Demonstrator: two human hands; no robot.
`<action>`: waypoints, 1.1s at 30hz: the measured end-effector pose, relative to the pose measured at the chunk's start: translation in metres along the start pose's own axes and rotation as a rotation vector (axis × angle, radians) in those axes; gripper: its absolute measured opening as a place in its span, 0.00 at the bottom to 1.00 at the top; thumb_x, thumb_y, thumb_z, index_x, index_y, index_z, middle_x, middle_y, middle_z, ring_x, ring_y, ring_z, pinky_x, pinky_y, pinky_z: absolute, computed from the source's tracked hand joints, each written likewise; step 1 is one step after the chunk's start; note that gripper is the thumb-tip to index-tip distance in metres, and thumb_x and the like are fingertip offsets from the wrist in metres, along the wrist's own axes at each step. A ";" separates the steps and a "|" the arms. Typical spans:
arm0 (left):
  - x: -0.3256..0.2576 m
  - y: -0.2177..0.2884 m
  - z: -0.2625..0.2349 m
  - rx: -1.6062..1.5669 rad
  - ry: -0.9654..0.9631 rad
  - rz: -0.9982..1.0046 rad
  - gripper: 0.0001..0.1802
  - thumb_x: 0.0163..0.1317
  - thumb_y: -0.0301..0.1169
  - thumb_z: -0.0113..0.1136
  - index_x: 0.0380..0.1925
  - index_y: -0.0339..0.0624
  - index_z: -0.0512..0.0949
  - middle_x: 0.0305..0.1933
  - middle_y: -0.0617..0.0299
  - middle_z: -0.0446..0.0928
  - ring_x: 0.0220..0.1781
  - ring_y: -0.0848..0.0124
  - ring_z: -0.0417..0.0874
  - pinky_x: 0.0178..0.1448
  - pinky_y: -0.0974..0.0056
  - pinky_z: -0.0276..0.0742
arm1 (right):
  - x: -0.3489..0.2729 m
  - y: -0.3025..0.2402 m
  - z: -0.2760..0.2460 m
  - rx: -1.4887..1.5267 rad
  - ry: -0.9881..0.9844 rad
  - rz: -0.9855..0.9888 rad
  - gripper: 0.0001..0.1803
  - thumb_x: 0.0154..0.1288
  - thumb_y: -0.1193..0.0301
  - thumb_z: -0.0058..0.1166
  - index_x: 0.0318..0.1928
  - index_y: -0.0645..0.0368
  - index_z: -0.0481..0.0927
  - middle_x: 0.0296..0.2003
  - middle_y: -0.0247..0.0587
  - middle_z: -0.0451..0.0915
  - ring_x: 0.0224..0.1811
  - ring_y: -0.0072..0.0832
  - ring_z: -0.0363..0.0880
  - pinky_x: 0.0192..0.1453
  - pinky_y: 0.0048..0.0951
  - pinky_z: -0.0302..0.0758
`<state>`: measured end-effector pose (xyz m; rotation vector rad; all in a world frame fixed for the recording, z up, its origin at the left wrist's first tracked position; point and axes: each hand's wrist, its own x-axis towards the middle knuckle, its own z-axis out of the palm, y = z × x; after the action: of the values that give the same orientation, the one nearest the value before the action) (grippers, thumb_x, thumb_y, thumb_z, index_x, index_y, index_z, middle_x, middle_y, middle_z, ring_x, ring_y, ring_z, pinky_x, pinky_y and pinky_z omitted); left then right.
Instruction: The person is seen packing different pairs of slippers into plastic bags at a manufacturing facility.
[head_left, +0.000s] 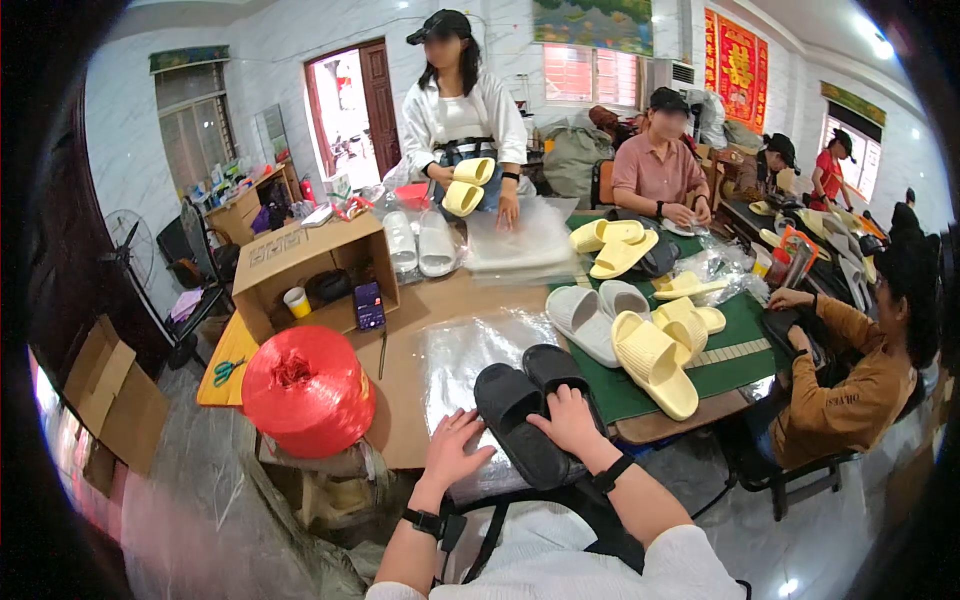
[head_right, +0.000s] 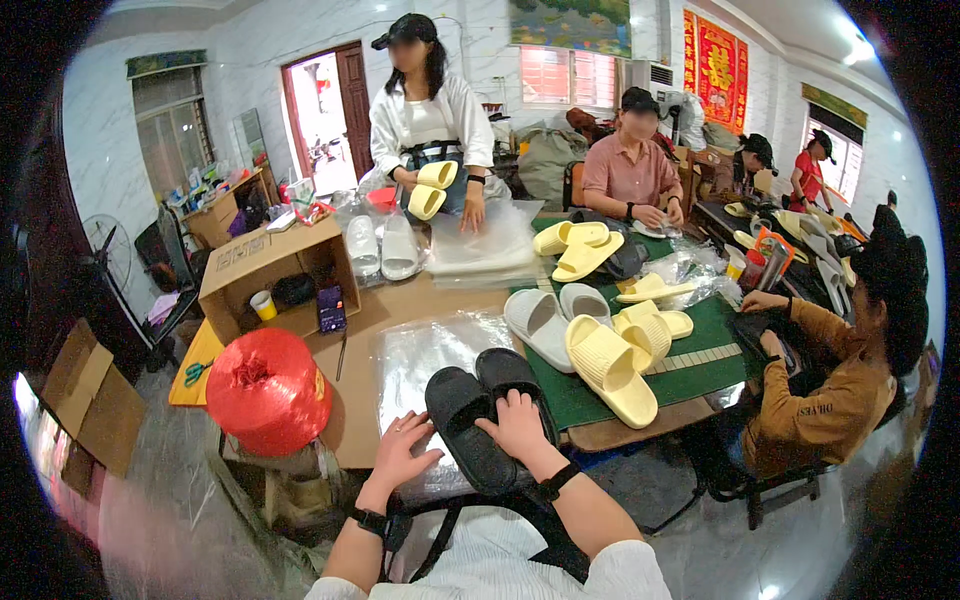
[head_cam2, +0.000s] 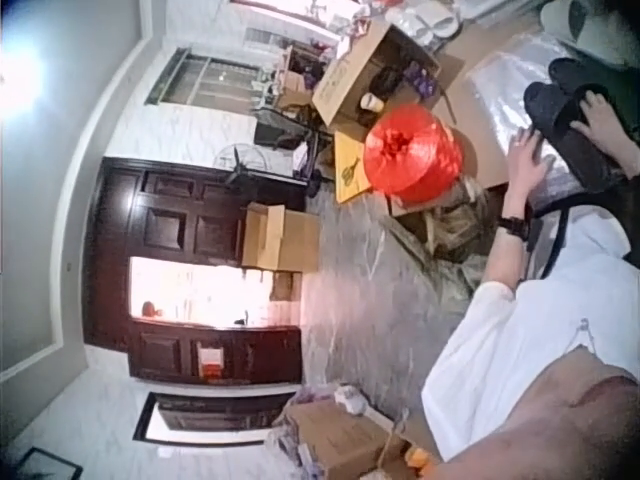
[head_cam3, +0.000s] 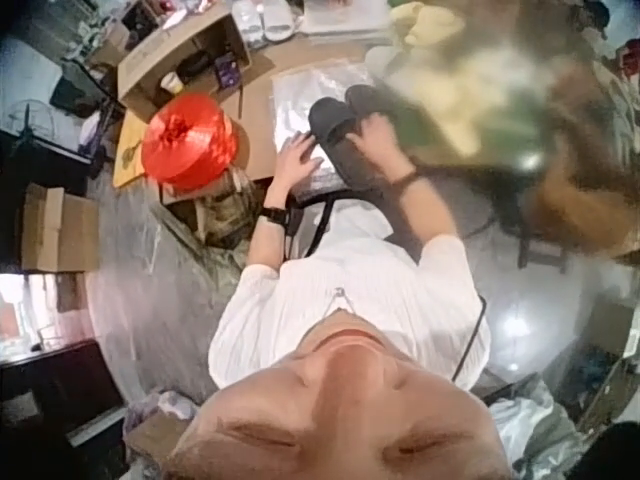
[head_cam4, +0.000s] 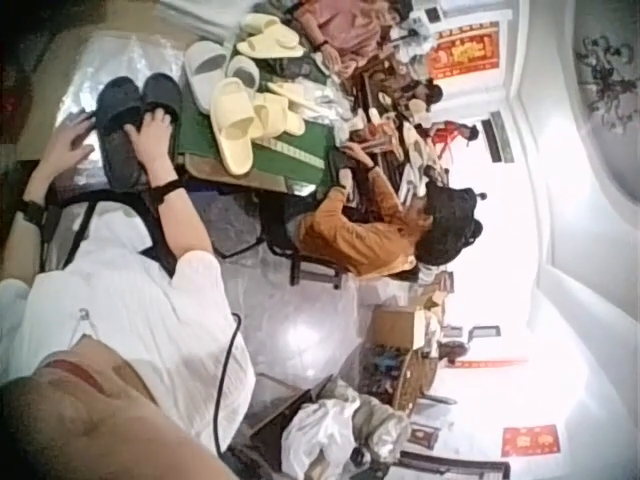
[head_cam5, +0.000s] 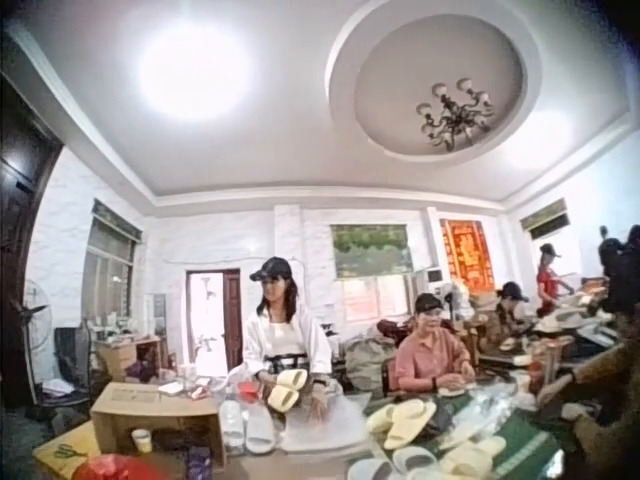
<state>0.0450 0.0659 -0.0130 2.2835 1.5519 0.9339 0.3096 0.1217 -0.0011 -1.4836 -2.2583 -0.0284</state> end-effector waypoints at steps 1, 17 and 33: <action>-0.001 -0.001 0.000 0.009 0.014 0.015 0.29 0.56 0.49 0.69 0.53 0.46 0.82 0.70 0.52 0.73 0.74 0.47 0.67 0.78 0.43 0.57 | -0.001 -0.001 -0.001 0.011 0.031 0.000 0.35 0.63 0.43 0.59 0.49 0.67 0.80 0.48 0.53 0.72 0.49 0.49 0.72 0.54 0.48 0.73; 0.012 0.166 -0.085 -0.541 0.003 -0.201 0.27 0.54 0.29 0.75 0.52 0.43 0.72 0.22 0.71 0.70 0.20 0.84 0.64 0.26 0.72 0.62 | -0.036 -0.087 -0.139 1.419 -0.181 -0.145 0.61 0.48 0.68 0.80 0.78 0.56 0.52 0.67 0.44 0.67 0.67 0.35 0.70 0.68 0.39 0.70; -0.005 0.128 -0.016 -0.970 -0.037 -0.081 0.31 0.60 0.19 0.65 0.61 0.37 0.63 0.49 0.65 0.72 0.34 0.83 0.71 0.38 0.74 0.72 | -0.053 -0.091 -0.095 1.554 -0.247 0.028 0.50 0.57 0.74 0.73 0.74 0.59 0.54 0.62 0.42 0.69 0.62 0.27 0.71 0.66 0.32 0.71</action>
<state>0.1303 0.0055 0.0630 1.5099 0.8457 1.2411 0.2797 0.0134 0.0856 -0.5906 -1.4929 1.5541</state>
